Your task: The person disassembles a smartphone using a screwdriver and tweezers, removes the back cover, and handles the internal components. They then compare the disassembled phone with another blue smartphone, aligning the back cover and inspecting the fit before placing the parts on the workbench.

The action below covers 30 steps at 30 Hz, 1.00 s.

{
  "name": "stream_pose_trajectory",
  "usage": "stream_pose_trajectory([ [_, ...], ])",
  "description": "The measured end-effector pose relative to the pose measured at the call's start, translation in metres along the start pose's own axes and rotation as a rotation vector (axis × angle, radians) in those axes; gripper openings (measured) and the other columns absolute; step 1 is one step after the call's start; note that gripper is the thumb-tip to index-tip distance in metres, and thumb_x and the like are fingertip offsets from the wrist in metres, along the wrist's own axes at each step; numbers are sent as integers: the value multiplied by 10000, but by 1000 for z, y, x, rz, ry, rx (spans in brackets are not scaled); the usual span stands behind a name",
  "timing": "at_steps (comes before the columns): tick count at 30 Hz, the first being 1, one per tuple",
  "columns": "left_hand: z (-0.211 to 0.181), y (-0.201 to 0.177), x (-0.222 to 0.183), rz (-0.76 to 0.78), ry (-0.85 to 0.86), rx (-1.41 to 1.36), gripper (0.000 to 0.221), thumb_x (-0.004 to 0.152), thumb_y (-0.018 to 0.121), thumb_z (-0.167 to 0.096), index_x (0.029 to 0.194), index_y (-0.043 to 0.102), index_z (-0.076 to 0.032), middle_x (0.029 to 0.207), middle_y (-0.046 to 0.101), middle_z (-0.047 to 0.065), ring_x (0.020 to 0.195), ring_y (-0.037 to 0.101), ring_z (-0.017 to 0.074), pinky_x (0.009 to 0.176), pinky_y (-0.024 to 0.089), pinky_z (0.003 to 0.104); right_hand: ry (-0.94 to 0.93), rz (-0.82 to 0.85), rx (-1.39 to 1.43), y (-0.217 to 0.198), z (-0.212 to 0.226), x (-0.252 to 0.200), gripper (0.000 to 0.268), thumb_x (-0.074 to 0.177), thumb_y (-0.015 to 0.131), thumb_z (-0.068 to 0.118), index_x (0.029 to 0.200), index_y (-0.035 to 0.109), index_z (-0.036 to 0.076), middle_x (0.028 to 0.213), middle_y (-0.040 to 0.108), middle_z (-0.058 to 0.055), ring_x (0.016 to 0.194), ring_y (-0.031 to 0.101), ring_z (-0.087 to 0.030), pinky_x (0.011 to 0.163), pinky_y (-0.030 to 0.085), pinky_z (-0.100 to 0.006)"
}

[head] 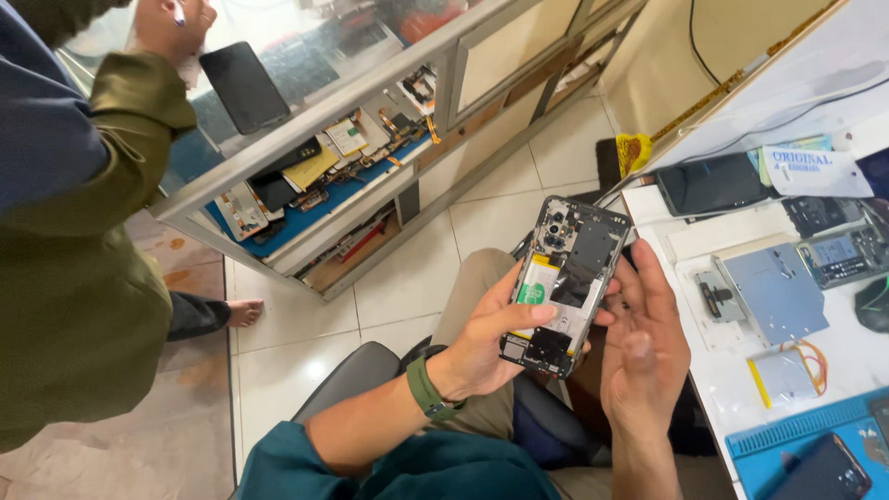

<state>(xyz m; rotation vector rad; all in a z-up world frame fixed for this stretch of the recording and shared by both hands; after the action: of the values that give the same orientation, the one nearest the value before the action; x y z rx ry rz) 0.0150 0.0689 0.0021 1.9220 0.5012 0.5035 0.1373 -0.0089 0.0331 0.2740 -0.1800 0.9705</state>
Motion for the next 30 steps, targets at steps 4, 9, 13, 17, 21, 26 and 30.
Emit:
stream_pose_trajectory([
  [4,-8,11,-1,11,66,179,857,925,899,-268,1615,457,-19,1533,642,291,1285,724,385,1009,644,432,-42,134,107,-4,-10,4,1591,679,763,942,1759,177,-68,1762,379,-309,1336,486,-188,1073,435,-280],
  [9,-1,-7,3,42,43,-6,794,1018,669,-377,1646,476,68,1591,610,299,1293,717,376,1000,659,420,66,156,558,-13,-11,20,1448,716,666,907,1713,343,-93,1626,493,-413,1371,557,-410,1101,447,-478],
  [13,-8,-7,5,85,40,-126,1045,1044,488,-706,1693,472,113,1598,585,357,1314,700,446,991,646,466,187,150,793,-3,2,27,1227,766,661,803,1604,575,-88,1504,582,-494,1289,611,-460,968,481,-454],
  [17,-6,-11,4,86,45,-144,1032,1044,506,-687,1720,447,91,1614,561,369,1319,690,460,1038,626,470,167,163,780,-5,-3,23,1263,805,638,784,1656,487,-137,1487,617,-459,1274,636,-401,1011,480,-442],
  [21,-4,-14,5,124,53,-225,996,1085,506,-639,1750,416,97,1627,555,383,1348,682,480,1024,651,521,204,128,683,-13,-15,25,1281,788,679,831,1660,502,-91,1522,613,-397,1234,626,-354,1002,477,-425],
  [26,0,-24,11,102,48,-287,861,1145,521,-551,1704,465,100,1606,563,401,1283,697,495,975,643,583,210,83,475,-21,-40,30,1296,790,847,841,1680,463,-19,1653,541,-314,1236,568,-263,935,467,-364],
  [30,-4,-23,16,70,63,-223,838,1158,488,-560,1693,492,85,1575,603,368,1265,710,455,966,637,553,190,91,385,-15,-36,35,1001,908,620,514,1711,373,-31,1697,476,-341,1264,516,-275,960,424,-384],
])
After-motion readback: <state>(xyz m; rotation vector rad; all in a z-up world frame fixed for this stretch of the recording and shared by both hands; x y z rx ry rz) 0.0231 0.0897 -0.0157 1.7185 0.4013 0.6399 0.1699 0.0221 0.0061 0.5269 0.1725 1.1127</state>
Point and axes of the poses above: each hand's wrist, its own x-axis towards the middle knuckle, its own y-axis out of the palm, z = x × y, the point moved 4 cm from there along x, towards the middle knuckle
